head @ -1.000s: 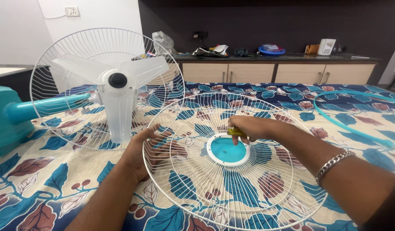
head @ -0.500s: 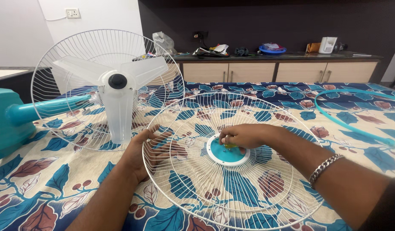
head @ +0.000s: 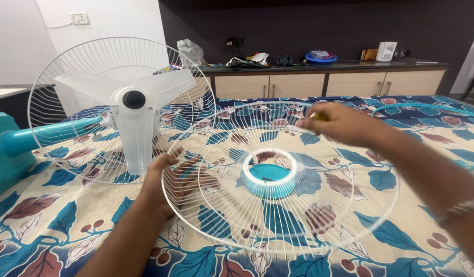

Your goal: The person disassembles a teal LG table fan on a floral tablecloth. They remove the front grille, then use a yellow screwdriver to detach a plastic ring and unscrew the center cap from the rear grille. The person then removes the fan blades from the motor housing.

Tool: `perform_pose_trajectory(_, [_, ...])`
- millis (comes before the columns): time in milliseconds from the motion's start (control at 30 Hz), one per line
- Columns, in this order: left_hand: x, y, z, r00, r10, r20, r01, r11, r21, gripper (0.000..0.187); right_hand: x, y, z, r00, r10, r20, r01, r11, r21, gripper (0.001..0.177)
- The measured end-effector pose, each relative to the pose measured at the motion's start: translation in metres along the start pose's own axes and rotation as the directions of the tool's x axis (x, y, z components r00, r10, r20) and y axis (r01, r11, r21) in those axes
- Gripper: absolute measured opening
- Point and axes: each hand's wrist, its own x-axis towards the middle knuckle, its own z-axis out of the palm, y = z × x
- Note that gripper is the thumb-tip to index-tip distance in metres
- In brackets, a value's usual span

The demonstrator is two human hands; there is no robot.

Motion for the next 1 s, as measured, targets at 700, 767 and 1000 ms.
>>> perform_pose_trajectory(700, [0.065,0.039,-0.006,0.939,0.323,-0.120,-0.344,0.891,-0.296,0.036,-0.068,0.044,0.017,0.935,0.213,0.285,-0.212,0.977,-0.037,0.053])
perform_pose_trajectory(767, [0.065,0.041,-0.002,0.944,0.314,-0.104,-0.331,0.891,-0.312,0.037,-0.051,0.049,0.040,0.939,0.186,0.290,-0.220,0.971,0.091,0.064])
perform_pose_trajectory(1000, [0.044,0.055,0.020,0.946,0.276,-0.172,-0.319,0.888,-0.332,0.050,0.005,0.061,0.090,0.910,0.344,0.233,-0.342,0.938,-0.050,0.066])
